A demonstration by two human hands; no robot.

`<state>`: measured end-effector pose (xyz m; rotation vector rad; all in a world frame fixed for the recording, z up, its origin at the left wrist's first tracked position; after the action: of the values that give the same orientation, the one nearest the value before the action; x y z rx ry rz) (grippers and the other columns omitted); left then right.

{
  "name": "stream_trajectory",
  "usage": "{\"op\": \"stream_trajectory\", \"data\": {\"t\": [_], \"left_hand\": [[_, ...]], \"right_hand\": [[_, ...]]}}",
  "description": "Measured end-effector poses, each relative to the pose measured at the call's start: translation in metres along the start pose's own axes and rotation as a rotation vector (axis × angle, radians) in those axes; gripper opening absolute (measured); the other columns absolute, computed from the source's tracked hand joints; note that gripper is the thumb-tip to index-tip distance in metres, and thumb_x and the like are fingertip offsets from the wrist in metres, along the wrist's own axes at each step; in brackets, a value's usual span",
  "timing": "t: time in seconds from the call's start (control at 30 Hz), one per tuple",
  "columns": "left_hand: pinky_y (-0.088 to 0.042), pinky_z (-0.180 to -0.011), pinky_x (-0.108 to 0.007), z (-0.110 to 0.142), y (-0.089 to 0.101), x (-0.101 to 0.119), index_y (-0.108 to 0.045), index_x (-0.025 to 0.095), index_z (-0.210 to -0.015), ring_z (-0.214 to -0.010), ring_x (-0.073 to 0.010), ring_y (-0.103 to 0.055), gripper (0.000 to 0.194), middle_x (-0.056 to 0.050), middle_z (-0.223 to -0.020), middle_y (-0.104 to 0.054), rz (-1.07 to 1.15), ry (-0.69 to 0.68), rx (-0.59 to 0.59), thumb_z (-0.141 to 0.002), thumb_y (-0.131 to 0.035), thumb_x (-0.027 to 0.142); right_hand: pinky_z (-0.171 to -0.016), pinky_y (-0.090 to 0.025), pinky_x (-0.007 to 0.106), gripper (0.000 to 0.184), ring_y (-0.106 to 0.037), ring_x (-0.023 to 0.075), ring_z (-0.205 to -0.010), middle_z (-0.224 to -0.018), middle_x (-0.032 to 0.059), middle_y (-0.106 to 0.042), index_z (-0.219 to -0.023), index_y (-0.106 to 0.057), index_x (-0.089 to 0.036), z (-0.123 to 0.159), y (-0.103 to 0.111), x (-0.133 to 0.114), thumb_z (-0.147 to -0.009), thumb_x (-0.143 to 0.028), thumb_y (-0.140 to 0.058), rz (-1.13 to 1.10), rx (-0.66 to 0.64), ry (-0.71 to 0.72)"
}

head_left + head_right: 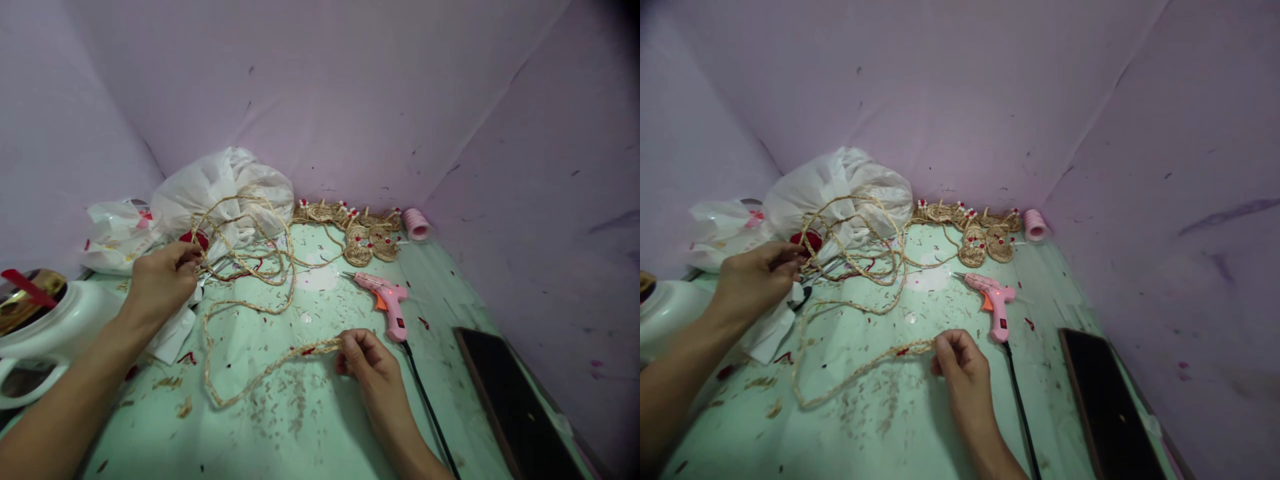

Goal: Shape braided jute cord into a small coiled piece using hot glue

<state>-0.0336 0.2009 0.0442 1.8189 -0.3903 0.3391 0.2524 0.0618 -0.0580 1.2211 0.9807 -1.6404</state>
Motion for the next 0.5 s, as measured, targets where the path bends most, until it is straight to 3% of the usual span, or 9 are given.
{"op": "stream_trajectory", "data": {"t": [0.1, 0.2, 0.27, 0.3, 0.33, 0.37, 0.43, 0.5], "left_hand": [[-0.046, -0.077, -0.033, -0.001, 0.004, 0.0, -0.063, 0.016, -0.102, -0.084, -0.0212, -0.06, 0.035, -0.007, -0.091, -0.067, -0.186, 0.024, 0.019, -0.082, -0.048, 0.039], [-0.04, -0.088, -0.045, 0.004, 0.012, 0.023, -0.06, 0.015, -0.11, -0.108, -0.0322, -0.049, 0.045, -0.014, -0.119, -0.055, -0.418, -0.18, 0.067, -0.081, -0.048, 0.047], [-0.036, -0.094, -0.045, 0.018, 0.018, 0.045, -0.059, 0.015, -0.11, -0.115, -0.0311, -0.044, 0.04, -0.015, -0.127, -0.048, -0.373, -0.34, 0.159, -0.083, -0.047, 0.041], [-0.038, -0.092, -0.04, 0.029, 0.017, 0.056, -0.062, 0.015, -0.103, -0.108, -0.027, -0.049, 0.035, -0.013, -0.117, -0.055, -0.279, -0.397, 0.165, -0.084, -0.046, 0.04], [-0.042, -0.086, -0.036, 0.041, 0.011, 0.066, -0.064, 0.017, -0.092, -0.096, -0.0232, -0.055, 0.031, -0.01, -0.1, -0.062, -0.161, -0.442, 0.105, -0.084, -0.045, 0.04], [-0.045, -0.075, -0.031, 0.057, -0.003, 0.079, -0.065, 0.021, -0.085, -0.082, -0.0203, -0.058, 0.028, -0.006, -0.087, -0.065, -0.073, -0.534, -0.054, -0.082, -0.048, 0.043], [-0.045, -0.064, -0.029, 0.093, -0.03, 0.103, -0.065, 0.022, -0.084, -0.072, -0.019, -0.058, 0.023, -0.005, -0.079, -0.064, 0.031, -0.686, -0.283, -0.079, -0.052, 0.041], [-0.042, -0.059, -0.029, 0.119, -0.052, 0.117, -0.063, 0.021, -0.074, -0.064, -0.0179, -0.056, 0.019, -0.004, -0.07, -0.061, 0.067, -0.737, -0.39, -0.081, -0.046, 0.026]], "right_hand": [[-0.054, -0.037, 0.023, 0.028, -0.046, 0.0121, -0.054, -0.057, -0.0034, -0.051, -0.069, -0.055, -0.018, 0.001, 0.0, 0.0, -0.075, -0.045, -0.06, 0.013, -0.004, 0.011], [-0.054, -0.036, 0.023, 0.027, -0.046, 0.0116, -0.054, -0.056, -0.0033, -0.05, -0.069, -0.054, -0.018, 0.002, -0.001, -0.003, -0.077, -0.043, -0.057, 0.048, -0.013, 0.04], [-0.054, -0.036, 0.023, 0.026, -0.046, 0.0113, -0.054, -0.055, -0.0033, -0.05, -0.068, -0.054, -0.018, 0.004, -0.002, -0.006, -0.078, -0.042, -0.057, 0.073, -0.018, 0.058], [-0.053, -0.036, 0.023, 0.025, -0.045, 0.0112, -0.054, -0.055, -0.0034, -0.05, -0.068, -0.055, -0.017, 0.004, -0.003, -0.008, -0.077, -0.041, -0.057, 0.083, -0.018, 0.06], [-0.052, -0.036, 0.022, 0.024, -0.045, 0.0111, -0.053, -0.054, -0.0036, -0.05, -0.067, -0.055, -0.017, 0.005, -0.003, -0.009, -0.075, -0.04, -0.059, 0.089, -0.014, 0.055], [-0.051, -0.036, 0.022, 0.023, -0.045, 0.0108, -0.051, -0.053, -0.0039, -0.049, -0.067, -0.056, -0.017, 0.005, -0.004, -0.009, -0.073, -0.039, -0.06, 0.093, -0.009, 0.046], [-0.048, -0.036, 0.022, 0.022, -0.044, 0.0105, -0.049, -0.052, -0.0039, -0.049, -0.066, -0.058, -0.017, 0.006, -0.004, -0.009, -0.07, -0.037, -0.062, 0.093, 0.005, 0.024], [-0.048, -0.038, 0.023, 0.02, -0.046, 0.0113, -0.05, -0.054, -0.0023, -0.053, -0.066, -0.061, -0.016, 0.006, -0.004, -0.009, -0.069, -0.036, -0.063, 0.105, 0.006, 0.019]]}}
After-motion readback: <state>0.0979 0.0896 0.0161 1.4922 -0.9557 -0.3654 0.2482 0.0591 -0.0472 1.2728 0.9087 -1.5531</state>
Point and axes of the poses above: each hand's wrist, its own z-axis away from the middle knuckle, its own y-axis out of the back of the hand, x = y × z, the point moved 7 cm from there along -z, towards the middle knuckle
